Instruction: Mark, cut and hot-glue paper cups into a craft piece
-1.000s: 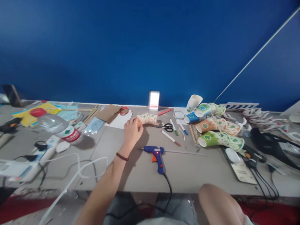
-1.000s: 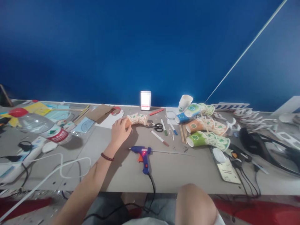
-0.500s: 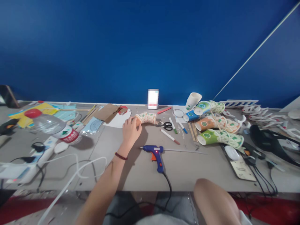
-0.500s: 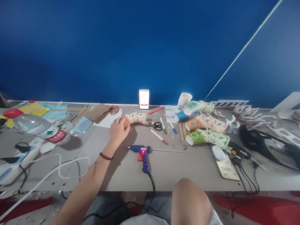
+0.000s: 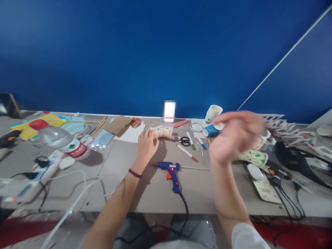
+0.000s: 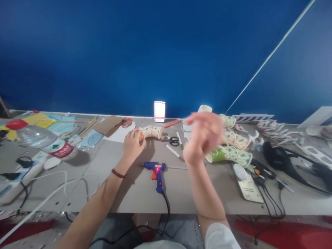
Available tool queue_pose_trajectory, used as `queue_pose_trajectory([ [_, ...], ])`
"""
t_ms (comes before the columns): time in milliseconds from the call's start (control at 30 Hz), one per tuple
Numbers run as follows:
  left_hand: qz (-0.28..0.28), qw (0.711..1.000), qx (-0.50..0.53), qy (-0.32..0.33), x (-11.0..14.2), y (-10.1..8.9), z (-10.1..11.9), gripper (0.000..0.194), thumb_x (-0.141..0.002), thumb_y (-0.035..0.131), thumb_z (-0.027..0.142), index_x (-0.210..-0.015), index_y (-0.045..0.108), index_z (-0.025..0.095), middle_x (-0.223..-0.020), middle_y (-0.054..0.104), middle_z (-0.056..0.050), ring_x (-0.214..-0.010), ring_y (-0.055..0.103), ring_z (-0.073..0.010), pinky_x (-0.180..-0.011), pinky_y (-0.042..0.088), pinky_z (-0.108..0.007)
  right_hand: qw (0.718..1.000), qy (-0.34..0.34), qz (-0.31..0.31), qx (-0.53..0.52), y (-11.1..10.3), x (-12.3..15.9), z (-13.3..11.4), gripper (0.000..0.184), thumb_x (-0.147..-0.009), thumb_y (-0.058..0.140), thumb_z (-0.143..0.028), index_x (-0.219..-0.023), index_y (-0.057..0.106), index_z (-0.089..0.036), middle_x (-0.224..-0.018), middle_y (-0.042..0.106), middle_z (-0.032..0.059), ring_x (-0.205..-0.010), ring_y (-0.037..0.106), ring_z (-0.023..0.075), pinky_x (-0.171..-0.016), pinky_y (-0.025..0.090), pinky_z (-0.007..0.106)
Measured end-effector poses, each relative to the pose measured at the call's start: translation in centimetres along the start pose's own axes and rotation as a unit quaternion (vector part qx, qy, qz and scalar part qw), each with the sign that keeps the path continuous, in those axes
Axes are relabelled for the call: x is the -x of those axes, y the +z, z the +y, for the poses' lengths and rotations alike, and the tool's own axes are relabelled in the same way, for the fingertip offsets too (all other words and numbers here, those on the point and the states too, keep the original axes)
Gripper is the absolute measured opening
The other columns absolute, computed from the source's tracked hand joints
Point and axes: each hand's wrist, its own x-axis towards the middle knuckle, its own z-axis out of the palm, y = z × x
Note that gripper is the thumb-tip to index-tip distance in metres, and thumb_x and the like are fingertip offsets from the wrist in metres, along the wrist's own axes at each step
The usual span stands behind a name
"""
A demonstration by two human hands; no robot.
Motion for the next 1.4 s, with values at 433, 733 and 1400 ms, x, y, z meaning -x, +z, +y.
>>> queue_pose_trajectory([
  [433, -0.013, 0.997, 0.075, 0.015, -2.8, 0.3, 2.7, 0.025, -0.089, 0.053, 0.024, -0.112, 0.060, 0.019, -0.110, 0.066, -0.011, -0.102, 0.062, -0.0276, -0.087, 0.049, -0.039, 0.781, 0.245, -0.489, 0.302, 5.6, 3.1, 10.8, 0.022, -0.086, 0.063, -0.027, -0.103, 0.073, -0.019, -0.105, 0.075, 0.0092, -0.098, 0.068, 0.0235, -0.080, 0.048, 0.028],
  [733, -0.026, 0.995, 0.086, -0.032, -6.7, 0.3, 3.5, 0.028, -0.093, 0.046, 0.027, -0.116, 0.060, 0.019, -0.113, 0.067, -0.011, -0.104, 0.063, -0.0261, -0.084, 0.049, -0.035, 0.733, 0.264, -0.504, 0.373, 7.2, 4.1, 10.1, 0.020, -0.086, 0.060, -0.022, -0.100, 0.074, -0.019, -0.111, 0.073, 0.0143, -0.104, 0.068, 0.0271, -0.080, 0.050, 0.031],
  [1400, -0.129, 0.973, 0.178, -0.064, -6.3, -1.1, 0.9, 0.025, -0.090, 0.051, 0.035, -0.107, 0.066, 0.023, -0.107, 0.073, -0.006, -0.087, 0.067, -0.0221, -0.073, 0.050, -0.032, 0.785, 0.311, -0.433, 0.315, 6.2, 4.4, 12.9, 0.013, -0.079, 0.064, -0.026, -0.086, 0.071, -0.018, -0.089, 0.075, 0.0089, -0.086, 0.068, 0.0225, -0.066, 0.045, 0.026],
])
